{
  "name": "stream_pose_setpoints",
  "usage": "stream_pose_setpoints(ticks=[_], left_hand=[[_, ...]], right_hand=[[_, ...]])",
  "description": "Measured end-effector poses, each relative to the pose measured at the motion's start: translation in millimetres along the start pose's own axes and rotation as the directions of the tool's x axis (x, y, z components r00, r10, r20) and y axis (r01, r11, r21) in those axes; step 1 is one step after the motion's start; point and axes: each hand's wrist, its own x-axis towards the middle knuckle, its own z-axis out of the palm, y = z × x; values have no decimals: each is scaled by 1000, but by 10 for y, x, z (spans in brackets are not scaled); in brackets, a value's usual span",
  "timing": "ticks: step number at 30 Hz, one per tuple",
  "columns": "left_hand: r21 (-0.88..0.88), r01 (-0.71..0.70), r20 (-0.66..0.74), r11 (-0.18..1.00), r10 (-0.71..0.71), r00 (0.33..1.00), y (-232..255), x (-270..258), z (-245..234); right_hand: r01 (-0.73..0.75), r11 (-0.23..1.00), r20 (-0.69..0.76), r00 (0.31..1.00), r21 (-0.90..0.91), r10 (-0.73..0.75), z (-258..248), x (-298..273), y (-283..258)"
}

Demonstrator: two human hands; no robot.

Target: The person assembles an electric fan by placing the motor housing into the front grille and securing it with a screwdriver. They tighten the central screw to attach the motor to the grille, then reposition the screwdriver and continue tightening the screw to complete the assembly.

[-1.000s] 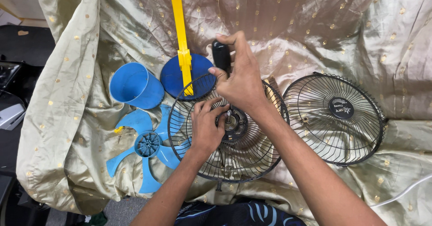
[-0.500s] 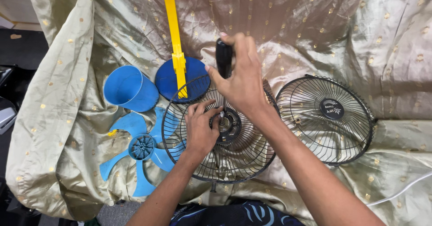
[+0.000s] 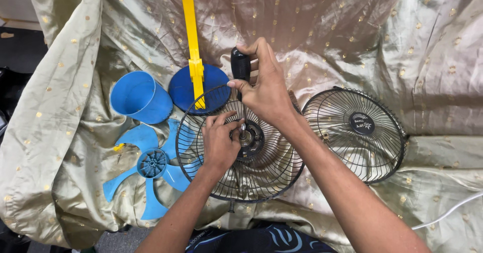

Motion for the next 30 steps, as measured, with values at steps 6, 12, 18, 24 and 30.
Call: stream_pose_setpoints(ticks=[6,12,18,24,30], left_hand=[[-27,11,-26,1000,-11,1000,6,18,-10],[-9,-19,-55,1000,18,998,-118,-8,100],[-536,503,259,678,-435,862,375,216,-566],[-961,66,38,267,-110,993,987,-461,-2182],[-886,-127,-82,446,119,990,1431,-727,-1970]], right_hand=[[13,996,-111,994,-86,-22,21,-102,12],[5,987,-195,980,-160,-37,-4,-145,12],[-8,985,-112,994,-171,-11,-153,-75,46],[-66,986,-133,990,-153,45,-231,-145,55],[-60,992,-110,993,-110,48,-119,-73,36]])
